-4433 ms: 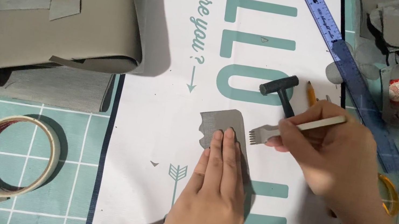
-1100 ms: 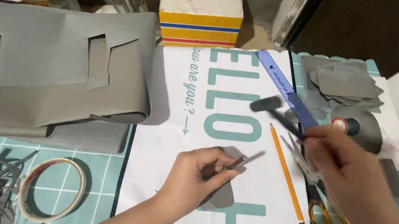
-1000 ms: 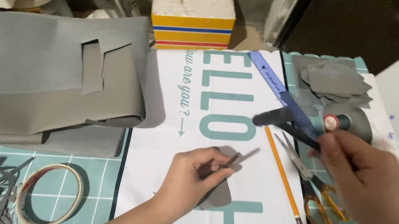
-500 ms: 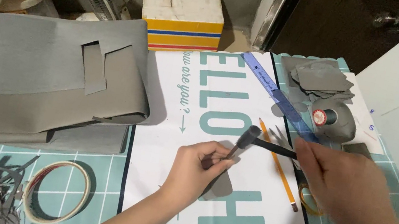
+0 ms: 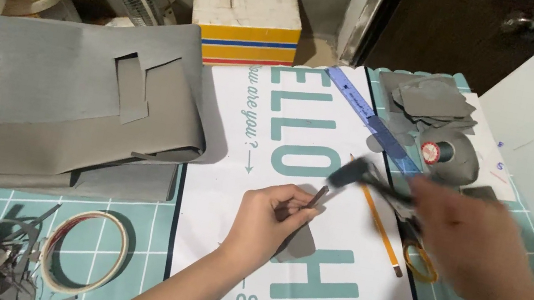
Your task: Punching stitching holes into a leather piece using a pricking iron and a mallet.
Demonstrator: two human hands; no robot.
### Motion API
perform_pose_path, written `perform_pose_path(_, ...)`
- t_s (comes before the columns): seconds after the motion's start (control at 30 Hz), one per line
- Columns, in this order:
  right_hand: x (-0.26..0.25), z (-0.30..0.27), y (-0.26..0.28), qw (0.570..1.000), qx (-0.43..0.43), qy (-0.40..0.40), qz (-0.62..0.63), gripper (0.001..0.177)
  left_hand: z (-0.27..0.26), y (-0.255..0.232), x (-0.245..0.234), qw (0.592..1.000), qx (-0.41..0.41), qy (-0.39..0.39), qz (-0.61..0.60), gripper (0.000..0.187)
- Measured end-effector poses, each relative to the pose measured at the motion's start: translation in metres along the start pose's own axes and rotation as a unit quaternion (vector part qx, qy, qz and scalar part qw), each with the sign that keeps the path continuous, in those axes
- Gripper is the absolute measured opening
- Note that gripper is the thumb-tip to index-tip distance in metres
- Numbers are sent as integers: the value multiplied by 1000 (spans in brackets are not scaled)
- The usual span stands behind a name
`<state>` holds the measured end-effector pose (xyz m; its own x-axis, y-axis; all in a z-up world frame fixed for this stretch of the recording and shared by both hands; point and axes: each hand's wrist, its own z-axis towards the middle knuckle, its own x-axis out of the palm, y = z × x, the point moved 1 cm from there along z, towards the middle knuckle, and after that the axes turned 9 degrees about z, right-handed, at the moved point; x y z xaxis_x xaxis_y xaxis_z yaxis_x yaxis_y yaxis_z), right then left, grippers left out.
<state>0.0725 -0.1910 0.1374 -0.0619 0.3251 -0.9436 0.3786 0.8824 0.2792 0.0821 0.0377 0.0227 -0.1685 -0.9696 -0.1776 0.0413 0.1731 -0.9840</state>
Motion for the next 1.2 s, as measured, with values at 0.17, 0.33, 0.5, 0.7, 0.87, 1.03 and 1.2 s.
perform_pose_path(0.17, 16, 16, -26, 971, -150, -105, -152, 28, -1, 0, -2, 1000, 17, 0, 6, 6)
perform_pose_path(0.33, 10, 18, -38, 956, -167, -141, 195, 13, 0, 3, 0, 999, 40, 1, 4, 4)
perform_pose_path(0.5, 5, 15, -33, 954, -165, -87, 234, 59, -1, -9, -1, 1000, -20, 11, -15, 12)
perform_pose_path(0.7, 31, -19, -42, 984, -101, 48, 140, 42, 2, 5, 2, 1000, 13, 0, -8, 5)
perform_pose_path(0.87, 41, -59, -31, 978, -91, -25, 188, 54, -1, -3, 2, 1000, -1, 2, -14, 10)
perform_pose_path(1.03, 43, -74, -21, 960, -140, -84, 228, 46, 2, -1, 3, 1000, -9, 6, -29, 10)
perform_pose_path(1.2, 42, -77, -21, 977, -99, -52, 184, 45, 1, -2, 0, 1000, 14, 1, 9, 6)
